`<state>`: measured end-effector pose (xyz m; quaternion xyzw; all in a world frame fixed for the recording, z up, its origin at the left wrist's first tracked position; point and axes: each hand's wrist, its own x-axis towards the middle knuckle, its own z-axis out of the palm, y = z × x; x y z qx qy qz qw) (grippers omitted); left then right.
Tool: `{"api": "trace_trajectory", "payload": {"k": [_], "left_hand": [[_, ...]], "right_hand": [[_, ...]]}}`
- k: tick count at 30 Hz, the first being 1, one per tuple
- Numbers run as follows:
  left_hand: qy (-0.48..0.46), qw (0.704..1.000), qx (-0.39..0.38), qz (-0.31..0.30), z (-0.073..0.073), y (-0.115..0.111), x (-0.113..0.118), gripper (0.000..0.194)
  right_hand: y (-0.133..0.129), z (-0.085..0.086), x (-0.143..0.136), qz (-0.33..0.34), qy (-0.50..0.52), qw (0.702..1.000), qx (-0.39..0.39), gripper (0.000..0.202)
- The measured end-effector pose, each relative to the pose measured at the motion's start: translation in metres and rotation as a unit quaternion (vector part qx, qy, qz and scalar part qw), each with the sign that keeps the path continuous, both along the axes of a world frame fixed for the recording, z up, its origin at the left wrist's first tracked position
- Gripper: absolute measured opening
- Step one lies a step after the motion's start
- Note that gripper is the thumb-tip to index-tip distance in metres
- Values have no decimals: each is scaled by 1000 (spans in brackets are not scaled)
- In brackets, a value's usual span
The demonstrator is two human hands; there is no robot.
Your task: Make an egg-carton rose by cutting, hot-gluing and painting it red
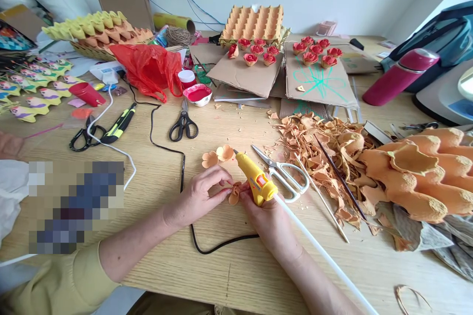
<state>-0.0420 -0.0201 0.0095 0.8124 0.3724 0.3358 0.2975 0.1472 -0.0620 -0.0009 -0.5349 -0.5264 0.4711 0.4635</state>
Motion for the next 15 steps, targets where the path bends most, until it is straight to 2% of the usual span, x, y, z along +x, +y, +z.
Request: {"api": "trace_trajectory", "payload": {"k": [8,15], "left_hand": [[-1,999,-21,27,-1,-2,1,12],[0,1000,-22,-6,-2,-3,1,17]], "right_hand": [[-3,-2,-1,1,-1,1000,-17,17],[-3,-5,-5,-6,5,1000,-3,12]]}}
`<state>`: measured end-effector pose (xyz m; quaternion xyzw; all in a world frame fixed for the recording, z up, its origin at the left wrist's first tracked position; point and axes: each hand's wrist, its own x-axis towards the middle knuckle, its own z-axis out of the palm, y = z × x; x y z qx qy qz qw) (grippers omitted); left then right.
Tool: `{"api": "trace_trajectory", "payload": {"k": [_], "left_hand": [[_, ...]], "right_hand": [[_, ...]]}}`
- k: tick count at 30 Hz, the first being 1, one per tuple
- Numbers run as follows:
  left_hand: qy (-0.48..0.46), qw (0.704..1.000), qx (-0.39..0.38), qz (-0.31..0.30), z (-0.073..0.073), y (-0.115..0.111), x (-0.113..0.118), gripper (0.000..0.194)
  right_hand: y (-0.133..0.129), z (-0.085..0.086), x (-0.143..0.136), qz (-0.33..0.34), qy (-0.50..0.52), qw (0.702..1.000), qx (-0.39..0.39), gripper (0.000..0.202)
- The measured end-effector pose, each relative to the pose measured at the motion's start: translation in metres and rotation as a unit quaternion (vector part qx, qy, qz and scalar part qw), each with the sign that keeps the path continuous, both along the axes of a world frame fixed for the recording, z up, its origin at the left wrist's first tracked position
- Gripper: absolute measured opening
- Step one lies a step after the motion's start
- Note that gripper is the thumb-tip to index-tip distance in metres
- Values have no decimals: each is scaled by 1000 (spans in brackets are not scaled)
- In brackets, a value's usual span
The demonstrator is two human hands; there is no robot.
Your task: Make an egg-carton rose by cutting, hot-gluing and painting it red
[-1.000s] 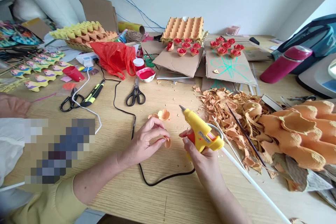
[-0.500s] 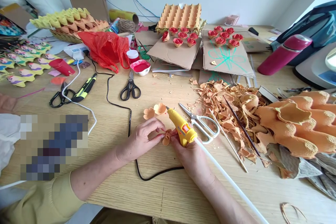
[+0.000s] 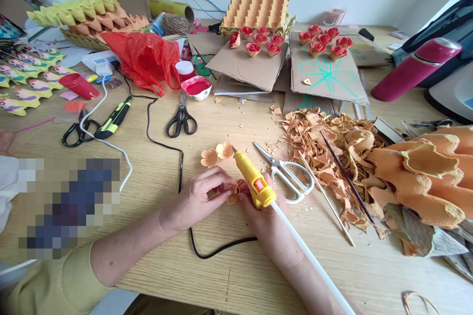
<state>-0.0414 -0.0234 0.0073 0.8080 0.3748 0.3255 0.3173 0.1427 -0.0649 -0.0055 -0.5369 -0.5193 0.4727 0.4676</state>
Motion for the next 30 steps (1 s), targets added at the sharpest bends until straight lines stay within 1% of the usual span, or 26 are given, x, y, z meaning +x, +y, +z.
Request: {"api": "trace_trajectory", "payload": {"k": [6,10,15,19,22,26,28,30], "left_hand": [[-4,1000,7,15,-2,0,2,14],[-5,1000,5,24,-2,-1,4,13],[-15,1000,-4,26,-2,-1,6,15],[-21,1000,1,20,-3,0,5,17],[-23,1000,6,9,-4,1,3,19],[-32,999,-32,-9,-2,2,2,9],[-25,999,-45,-14,-2,3,2,11],[-10,999,-42,-9,-2,3,2,13]], "right_hand": [[-1,-3,0,-4,-26,1000,-6,15],[0,-6,1,11,-33,999,-8,16],[1,-12,-1,-10,-48,998,26,14],[1,-15,-2,-28,-46,998,37,16],[1,-13,-2,-25,-69,997,30,14],[1,-7,-2,-27,-90,995,22,13],[1,-5,-2,-25,-103,994,27,12],[1,-5,-2,-20,-103,994,27,10]]}}
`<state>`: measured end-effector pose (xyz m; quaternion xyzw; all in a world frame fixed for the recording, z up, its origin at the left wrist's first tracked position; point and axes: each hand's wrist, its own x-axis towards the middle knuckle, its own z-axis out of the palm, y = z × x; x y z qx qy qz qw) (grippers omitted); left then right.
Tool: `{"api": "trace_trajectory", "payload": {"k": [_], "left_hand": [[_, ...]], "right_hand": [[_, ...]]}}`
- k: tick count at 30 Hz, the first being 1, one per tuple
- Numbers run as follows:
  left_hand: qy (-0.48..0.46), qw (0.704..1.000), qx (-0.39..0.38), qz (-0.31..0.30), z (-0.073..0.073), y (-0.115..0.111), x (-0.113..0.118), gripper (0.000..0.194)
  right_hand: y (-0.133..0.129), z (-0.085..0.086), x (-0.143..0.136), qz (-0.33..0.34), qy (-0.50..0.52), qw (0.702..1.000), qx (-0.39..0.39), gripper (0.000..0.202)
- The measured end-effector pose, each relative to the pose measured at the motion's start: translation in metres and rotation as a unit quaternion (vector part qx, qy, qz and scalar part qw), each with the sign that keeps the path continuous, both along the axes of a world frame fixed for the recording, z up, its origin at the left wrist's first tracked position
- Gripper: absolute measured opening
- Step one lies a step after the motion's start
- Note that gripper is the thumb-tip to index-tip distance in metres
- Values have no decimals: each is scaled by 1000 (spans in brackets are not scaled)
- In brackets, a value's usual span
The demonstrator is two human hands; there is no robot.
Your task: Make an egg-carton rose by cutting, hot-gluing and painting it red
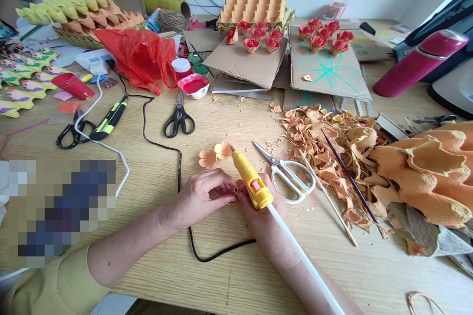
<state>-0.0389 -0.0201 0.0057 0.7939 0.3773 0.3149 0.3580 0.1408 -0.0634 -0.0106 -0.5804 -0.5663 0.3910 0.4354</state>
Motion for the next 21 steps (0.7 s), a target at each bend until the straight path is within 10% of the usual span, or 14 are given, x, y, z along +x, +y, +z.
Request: {"api": "trace_trajectory", "payload": {"k": [9,21], "left_hand": [[39,998,57,-1,1,0,2,17],[4,997,66,40,-2,0,4,16]], "right_hand": [[0,-9,3,19,15,999,-26,12],[5,24,15,-10,114,992,-45,26]]}}
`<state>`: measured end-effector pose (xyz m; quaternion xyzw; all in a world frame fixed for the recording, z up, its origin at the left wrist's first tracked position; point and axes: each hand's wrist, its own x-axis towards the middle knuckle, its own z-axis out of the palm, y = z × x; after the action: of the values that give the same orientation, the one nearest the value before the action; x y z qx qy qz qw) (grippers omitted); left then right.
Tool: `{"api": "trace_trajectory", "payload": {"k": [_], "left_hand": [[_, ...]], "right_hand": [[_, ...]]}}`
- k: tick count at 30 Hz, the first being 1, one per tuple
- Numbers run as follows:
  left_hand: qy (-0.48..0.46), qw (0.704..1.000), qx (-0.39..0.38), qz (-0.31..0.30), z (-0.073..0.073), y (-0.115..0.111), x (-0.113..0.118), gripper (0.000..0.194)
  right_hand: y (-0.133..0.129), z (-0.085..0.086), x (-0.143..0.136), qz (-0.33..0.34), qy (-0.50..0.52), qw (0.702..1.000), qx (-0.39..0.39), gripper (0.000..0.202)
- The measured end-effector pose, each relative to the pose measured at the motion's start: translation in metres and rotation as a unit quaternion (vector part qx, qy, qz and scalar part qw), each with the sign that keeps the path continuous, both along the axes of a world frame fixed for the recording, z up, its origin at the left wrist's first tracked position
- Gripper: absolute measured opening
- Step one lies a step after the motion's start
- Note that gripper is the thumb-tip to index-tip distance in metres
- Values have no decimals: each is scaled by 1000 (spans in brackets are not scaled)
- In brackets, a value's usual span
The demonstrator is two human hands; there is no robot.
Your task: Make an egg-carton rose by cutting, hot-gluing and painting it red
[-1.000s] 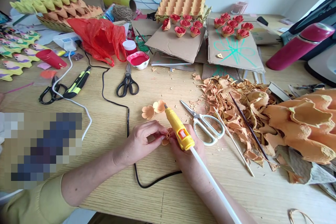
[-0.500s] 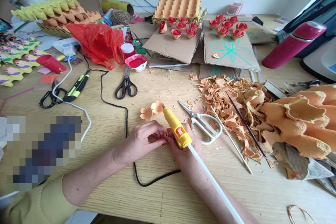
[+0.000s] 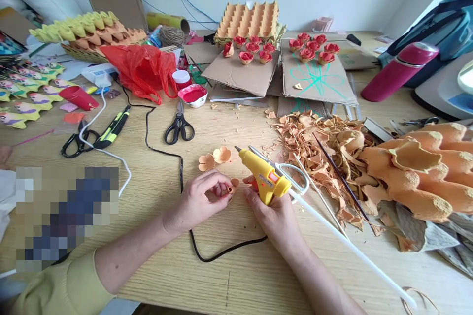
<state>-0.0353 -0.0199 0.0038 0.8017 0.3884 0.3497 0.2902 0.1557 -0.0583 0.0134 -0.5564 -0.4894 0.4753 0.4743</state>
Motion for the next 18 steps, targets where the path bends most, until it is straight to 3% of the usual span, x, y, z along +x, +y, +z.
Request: {"api": "trace_trajectory", "payload": {"k": [4,11,15,18], "left_hand": [[-11,1000,22,13,-1,-1,-2,18],[-45,996,69,28,-1,-1,-4,17],[-59,995,70,33,5,-2,-3,15],[-67,996,43,28,8,-3,-2,12]], "right_hand": [[1,3,3,18,76,996,-51,28],[3,3,3,39,206,975,-73,24],[3,1,1,13,232,971,-64,26],[2,0,0,-5,194,980,-44,28]]}}
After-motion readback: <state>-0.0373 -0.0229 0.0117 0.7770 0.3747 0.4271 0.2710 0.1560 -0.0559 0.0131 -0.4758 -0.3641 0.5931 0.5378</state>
